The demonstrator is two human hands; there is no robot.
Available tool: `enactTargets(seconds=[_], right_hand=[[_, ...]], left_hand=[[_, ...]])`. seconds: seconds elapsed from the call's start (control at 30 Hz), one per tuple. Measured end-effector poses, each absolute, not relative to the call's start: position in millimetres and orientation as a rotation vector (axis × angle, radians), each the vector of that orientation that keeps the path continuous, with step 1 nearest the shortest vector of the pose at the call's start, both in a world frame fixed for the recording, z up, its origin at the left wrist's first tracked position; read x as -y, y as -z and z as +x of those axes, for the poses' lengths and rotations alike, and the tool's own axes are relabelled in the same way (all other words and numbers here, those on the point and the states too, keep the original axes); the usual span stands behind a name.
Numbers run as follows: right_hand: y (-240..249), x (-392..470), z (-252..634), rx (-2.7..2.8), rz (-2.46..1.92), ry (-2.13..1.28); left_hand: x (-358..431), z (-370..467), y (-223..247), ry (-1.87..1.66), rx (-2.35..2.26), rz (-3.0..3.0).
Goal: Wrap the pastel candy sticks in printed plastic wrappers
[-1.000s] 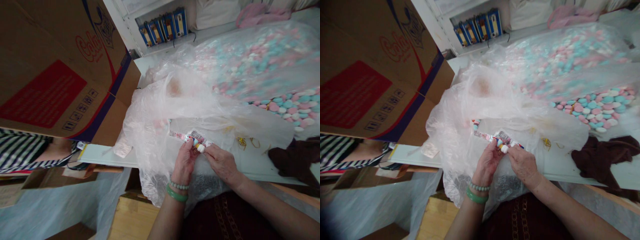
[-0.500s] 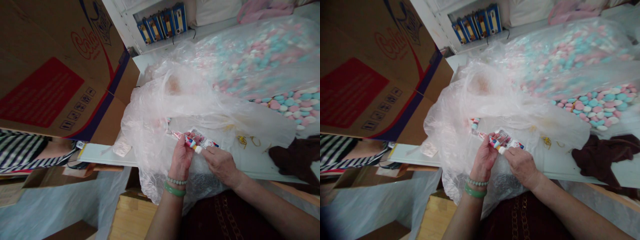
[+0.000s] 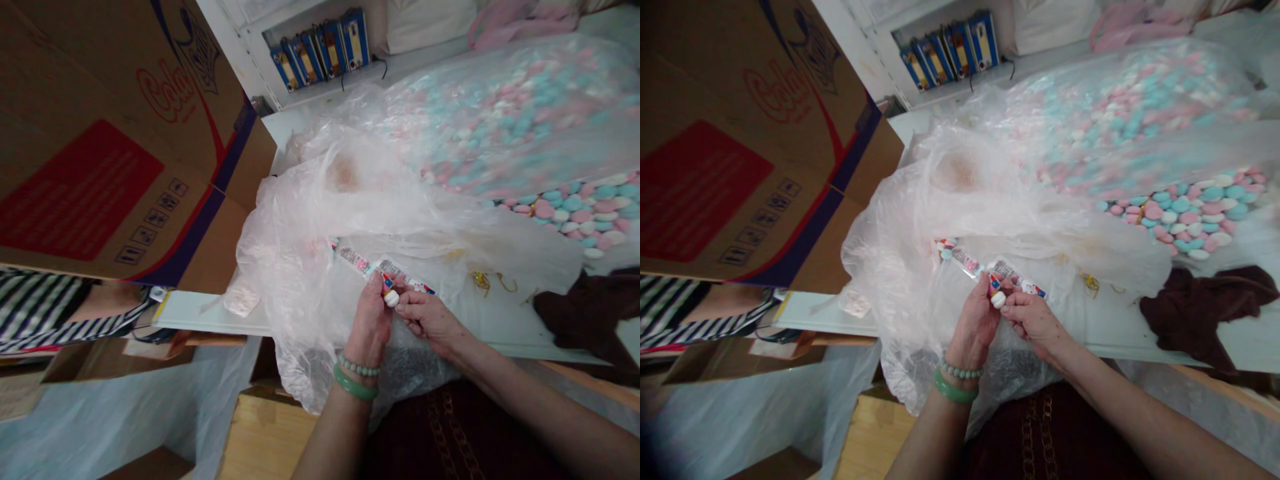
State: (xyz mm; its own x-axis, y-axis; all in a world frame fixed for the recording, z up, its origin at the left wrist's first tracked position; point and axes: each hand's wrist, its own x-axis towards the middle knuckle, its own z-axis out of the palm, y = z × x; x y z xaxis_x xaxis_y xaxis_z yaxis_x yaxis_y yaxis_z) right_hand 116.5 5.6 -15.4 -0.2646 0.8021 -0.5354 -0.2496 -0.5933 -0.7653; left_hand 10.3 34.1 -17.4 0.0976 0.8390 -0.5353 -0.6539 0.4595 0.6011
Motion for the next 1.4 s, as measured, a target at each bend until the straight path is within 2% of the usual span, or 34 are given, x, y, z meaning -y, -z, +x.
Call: enactTargets(seconds=[0.13,0.33,0.7,0.9,1.13,1.4], right_hand=[[17,-5,122,0.649,-1.197,-1.934],[19,-5,126,0.668,-1.228,-2.013],[18,-6,126,0.612,-1.26,-1.977],[16,-8,136,0.559,-1.173,-2.18],[18,-7,135,0.617,-1.178,-2.205],[20,-6,129,0.749,-1.337,-1.994]], left_hand=[[-39,-2,7,-1.026,-0.828,0.186],[-54,-22,-6,-1.187,-0.804,0.152],[-44,7,9,-1.13,-0.974,0.086],[-49,-4,10,-1.13,-1.026,0.087],[-52,-10,17,-1.191,-1.002,0.029],[-52,-5,17,-1.233,-0.98,0.076]])
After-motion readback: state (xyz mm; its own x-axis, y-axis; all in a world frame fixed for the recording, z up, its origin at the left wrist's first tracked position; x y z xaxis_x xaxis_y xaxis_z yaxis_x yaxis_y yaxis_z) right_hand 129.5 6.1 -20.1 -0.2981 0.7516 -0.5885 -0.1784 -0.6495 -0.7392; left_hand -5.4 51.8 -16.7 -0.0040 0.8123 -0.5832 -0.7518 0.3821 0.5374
